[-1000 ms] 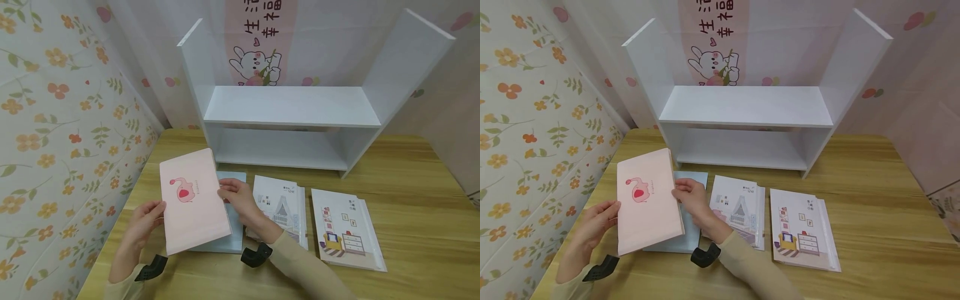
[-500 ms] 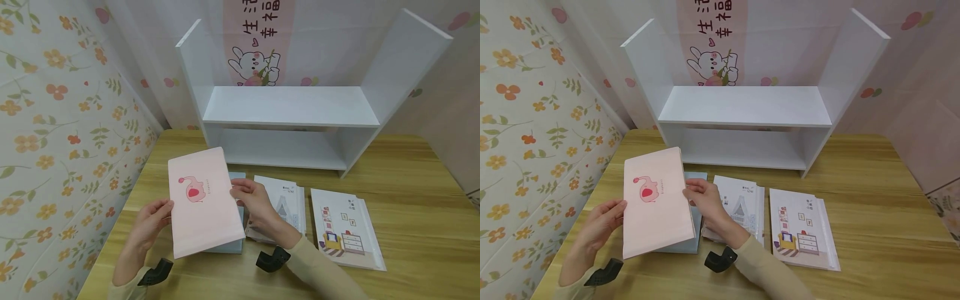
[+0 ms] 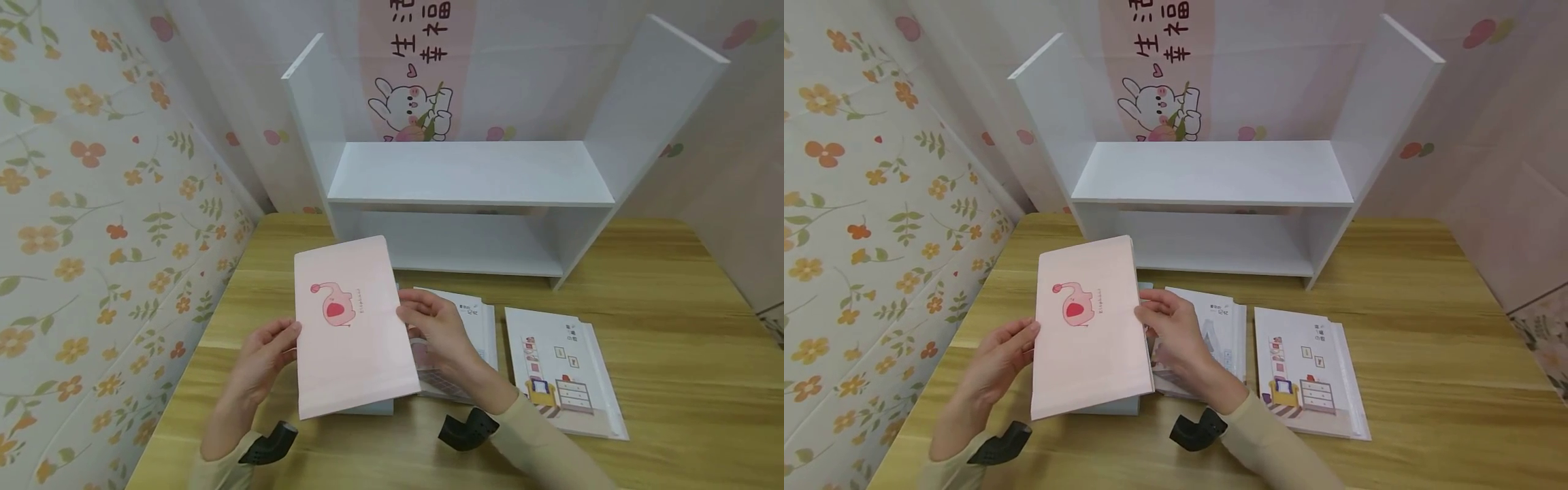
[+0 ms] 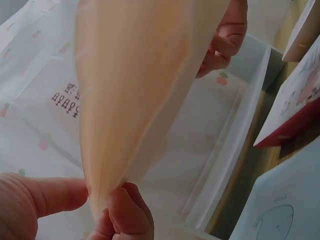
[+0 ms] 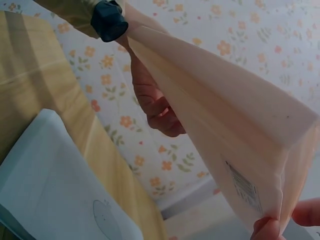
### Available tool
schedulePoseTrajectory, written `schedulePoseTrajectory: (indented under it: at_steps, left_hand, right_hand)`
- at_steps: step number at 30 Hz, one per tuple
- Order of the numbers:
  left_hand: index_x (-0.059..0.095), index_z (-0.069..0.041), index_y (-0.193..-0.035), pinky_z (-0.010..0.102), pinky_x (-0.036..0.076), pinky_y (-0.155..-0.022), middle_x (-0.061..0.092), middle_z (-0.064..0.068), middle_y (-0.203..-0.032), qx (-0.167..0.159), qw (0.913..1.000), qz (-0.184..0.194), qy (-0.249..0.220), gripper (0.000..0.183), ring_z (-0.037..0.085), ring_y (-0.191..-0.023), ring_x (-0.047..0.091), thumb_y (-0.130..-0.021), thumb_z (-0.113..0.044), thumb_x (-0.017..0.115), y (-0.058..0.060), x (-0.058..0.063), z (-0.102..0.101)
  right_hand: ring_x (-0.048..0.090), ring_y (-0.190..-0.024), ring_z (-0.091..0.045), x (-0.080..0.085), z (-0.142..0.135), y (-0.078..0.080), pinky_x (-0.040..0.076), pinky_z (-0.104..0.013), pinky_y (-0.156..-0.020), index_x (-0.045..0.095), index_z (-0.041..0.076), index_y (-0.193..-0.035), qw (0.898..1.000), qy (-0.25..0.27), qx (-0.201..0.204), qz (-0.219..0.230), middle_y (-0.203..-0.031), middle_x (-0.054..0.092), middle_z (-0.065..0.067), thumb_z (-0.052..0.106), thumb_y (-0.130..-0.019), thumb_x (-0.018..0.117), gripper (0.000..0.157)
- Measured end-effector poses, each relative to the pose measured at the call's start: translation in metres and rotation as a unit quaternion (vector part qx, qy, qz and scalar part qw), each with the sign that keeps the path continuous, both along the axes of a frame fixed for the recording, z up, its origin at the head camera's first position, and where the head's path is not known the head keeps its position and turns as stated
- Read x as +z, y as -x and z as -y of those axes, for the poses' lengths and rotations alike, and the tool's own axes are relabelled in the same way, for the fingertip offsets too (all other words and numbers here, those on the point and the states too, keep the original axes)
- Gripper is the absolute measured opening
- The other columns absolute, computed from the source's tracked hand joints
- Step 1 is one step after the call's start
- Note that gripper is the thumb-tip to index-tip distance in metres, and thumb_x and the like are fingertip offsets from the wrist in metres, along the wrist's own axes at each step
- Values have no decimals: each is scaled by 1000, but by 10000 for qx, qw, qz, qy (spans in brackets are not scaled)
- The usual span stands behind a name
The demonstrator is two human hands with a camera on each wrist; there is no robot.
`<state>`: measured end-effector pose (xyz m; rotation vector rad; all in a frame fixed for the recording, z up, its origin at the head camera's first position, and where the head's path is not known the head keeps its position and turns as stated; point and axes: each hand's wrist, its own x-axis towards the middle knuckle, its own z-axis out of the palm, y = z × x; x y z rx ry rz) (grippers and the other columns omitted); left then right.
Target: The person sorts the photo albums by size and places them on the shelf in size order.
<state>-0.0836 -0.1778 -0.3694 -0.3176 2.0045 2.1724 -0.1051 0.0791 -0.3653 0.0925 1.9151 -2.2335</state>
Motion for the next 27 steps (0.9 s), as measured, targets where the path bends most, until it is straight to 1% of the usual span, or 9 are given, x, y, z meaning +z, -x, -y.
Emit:
schedulePoseTrajectory:
  at_steps: [6,13,19,23,27]
  left_hand:
    - [56,5,-101,25,51,-70,61,0,-83,-161,9997,-121,-107,11,13,-75,59,-94,-3,53,1,5,-9]
    - [51,11,-110,24,51,-74,62,1,-88,-359,9993,-8,-85,22,13,-78,59,-93,-4,54,1,10,-20]
    - [48,13,-116,24,51,-74,62,2,-91,-498,9986,-52,-176,28,13,-79,59,-93,-1,53,2,15,-31]
    - [46,13,-118,25,51,-75,62,1,-91,-669,9974,-144,-221,31,13,-81,58,-92,-2,54,3,19,-38]
    - [45,13,-119,26,50,-76,61,2,-94,-806,9961,-240,-277,33,14,-84,57,-91,-2,54,4,22,-44]
  right_hand:
    - [59,-72,-15,0,-11,-2,50,-24,-62,59,-6,-117,9998,-111,-184,-11,-87,64,-6,-1,-88,59,29]
    - [62,-75,-14,1,-25,-6,51,-26,-66,57,-4,-120,9997,4,-243,47,-92,66,-5,1,-89,59,31]
    - [62,-76,-12,6,-38,-9,50,-25,-68,55,-7,-122,9993,-23,-358,32,-92,67,-1,4,-90,59,34]
    - [62,-75,-12,10,-46,-12,49,-26,-71,54,-7,-123,9989,-83,-456,32,-93,67,0,5,-91,58,35]
    - [61,-80,-12,15,-52,-15,48,-26,-74,53,-7,-124,9982,24,-604,28,-93,67,1,6,-91,59,36]
